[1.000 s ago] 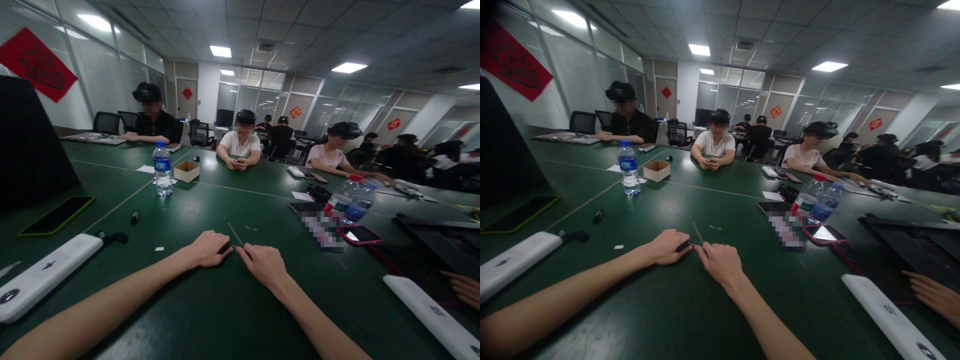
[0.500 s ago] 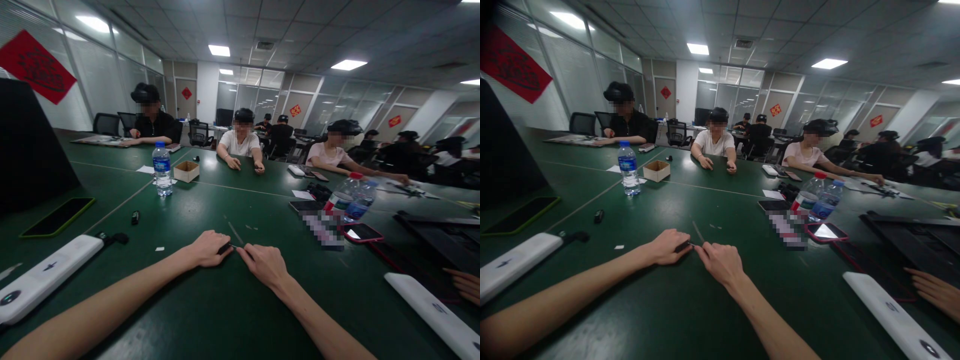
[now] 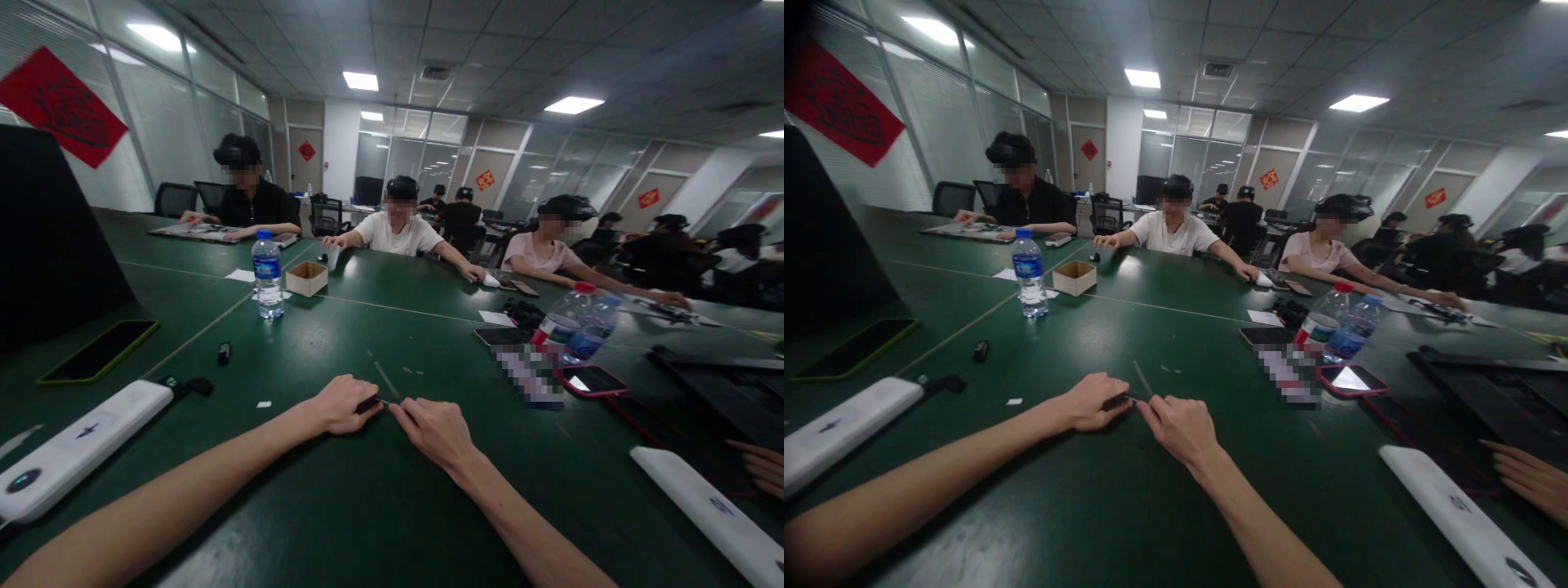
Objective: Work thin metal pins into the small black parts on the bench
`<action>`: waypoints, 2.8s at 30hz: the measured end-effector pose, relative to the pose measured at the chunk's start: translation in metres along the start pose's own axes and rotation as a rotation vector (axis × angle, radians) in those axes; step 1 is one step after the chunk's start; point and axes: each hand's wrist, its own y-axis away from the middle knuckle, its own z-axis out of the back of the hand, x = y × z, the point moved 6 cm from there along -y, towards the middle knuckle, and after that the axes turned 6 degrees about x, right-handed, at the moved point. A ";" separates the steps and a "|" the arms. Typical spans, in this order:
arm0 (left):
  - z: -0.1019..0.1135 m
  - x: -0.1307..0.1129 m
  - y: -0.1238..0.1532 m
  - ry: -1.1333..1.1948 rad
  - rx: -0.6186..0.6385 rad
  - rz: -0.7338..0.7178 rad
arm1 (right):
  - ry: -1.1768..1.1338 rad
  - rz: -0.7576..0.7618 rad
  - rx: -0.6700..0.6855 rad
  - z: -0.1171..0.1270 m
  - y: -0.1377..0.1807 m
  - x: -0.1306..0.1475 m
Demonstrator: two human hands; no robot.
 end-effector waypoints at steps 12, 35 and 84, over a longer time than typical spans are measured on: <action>-0.003 0.001 -0.002 -0.027 0.017 0.036 | -0.006 0.035 0.018 -0.002 -0.004 0.009; 0.002 -0.001 0.001 -0.009 -0.018 -0.014 | -0.046 0.035 0.080 -0.001 0.000 0.000; 0.001 0.004 0.001 0.136 -0.087 0.074 | -0.012 -0.162 0.029 0.002 -0.002 0.012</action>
